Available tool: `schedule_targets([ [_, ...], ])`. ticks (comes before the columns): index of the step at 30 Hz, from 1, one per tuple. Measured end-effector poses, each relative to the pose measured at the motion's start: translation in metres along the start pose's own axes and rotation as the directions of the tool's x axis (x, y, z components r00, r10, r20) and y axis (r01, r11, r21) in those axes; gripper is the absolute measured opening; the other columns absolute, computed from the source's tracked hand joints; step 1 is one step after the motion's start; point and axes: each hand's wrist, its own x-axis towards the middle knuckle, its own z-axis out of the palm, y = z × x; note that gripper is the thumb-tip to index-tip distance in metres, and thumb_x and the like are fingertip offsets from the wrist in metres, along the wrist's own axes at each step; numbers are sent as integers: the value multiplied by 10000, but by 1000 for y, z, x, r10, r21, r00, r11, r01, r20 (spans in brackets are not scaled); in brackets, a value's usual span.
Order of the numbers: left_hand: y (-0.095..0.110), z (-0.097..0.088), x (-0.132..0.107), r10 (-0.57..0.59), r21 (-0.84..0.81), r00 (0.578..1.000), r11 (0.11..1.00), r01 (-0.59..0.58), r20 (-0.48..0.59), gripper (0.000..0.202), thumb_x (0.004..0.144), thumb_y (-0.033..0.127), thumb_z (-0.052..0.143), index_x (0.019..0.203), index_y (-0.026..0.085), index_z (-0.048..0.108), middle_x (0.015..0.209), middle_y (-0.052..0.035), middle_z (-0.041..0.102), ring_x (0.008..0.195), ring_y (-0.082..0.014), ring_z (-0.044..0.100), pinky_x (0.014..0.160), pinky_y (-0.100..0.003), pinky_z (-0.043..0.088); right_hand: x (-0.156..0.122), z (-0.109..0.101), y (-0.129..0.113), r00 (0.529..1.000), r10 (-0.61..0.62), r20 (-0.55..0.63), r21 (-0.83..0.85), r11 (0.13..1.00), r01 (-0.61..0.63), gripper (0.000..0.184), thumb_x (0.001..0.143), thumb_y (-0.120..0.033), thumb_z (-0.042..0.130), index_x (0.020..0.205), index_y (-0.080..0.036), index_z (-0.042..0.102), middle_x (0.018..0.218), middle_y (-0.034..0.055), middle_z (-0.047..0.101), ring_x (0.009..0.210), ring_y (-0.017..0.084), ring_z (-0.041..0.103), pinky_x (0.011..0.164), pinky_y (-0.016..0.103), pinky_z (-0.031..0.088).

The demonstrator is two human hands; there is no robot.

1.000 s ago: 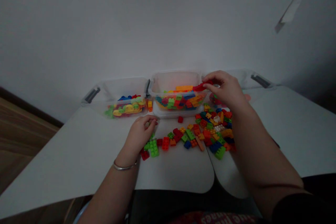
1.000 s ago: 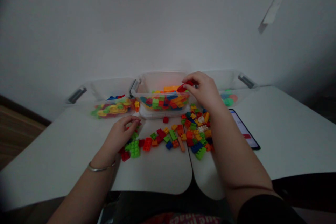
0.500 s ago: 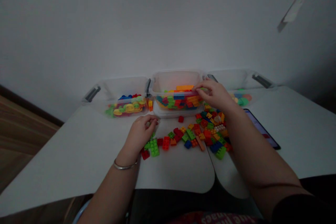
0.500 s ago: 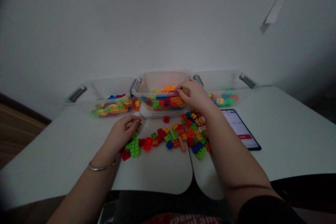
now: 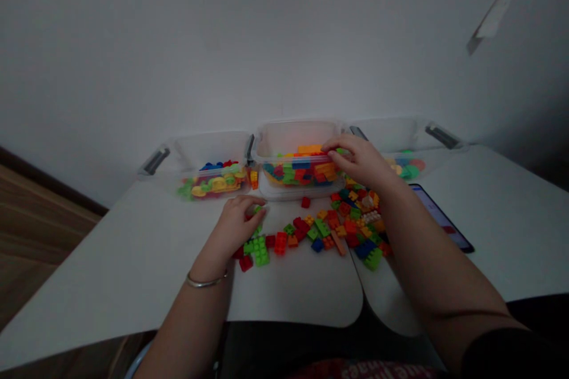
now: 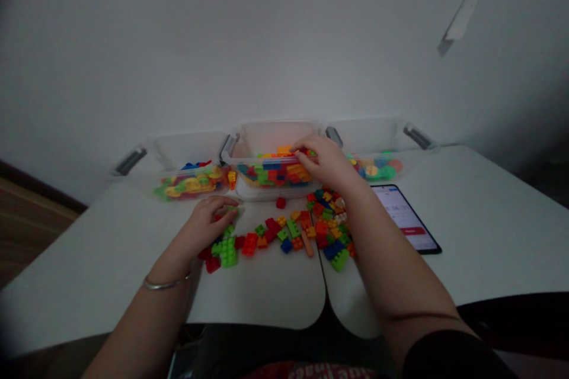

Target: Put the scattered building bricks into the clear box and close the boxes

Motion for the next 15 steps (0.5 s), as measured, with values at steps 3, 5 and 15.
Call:
schedule_targets([
  [3,-6,2,0,-31,31,999,999,30,16,303,867,295,552,1062,160,741,1114,-139,734,1075,-303,659,1030,-491,476,0,-2,-1,1000,-12,20,9,1000,11,202,908,-247,508,979,-214,695,1071,94,740,1038,250,659,946,437,503],
  [5,-8,3,-1,-67,54,997,996,65,27,325,850,261,550,1092,148,735,1116,-148,728,1060,-303,661,1020,-488,489,0,-2,-1,999,-16,29,0,1000,16,202,905,-240,507,981,-212,692,1069,93,741,1039,247,661,950,436,500],
  [15,0,3,-1,-101,120,990,989,89,98,371,863,248,544,1169,127,715,976,-134,727,925,-295,682,947,-476,517,-2,1,-44,988,-137,-73,-47,990,134,196,920,-211,515,953,-198,708,980,79,754,961,221,666,897,378,470],
])
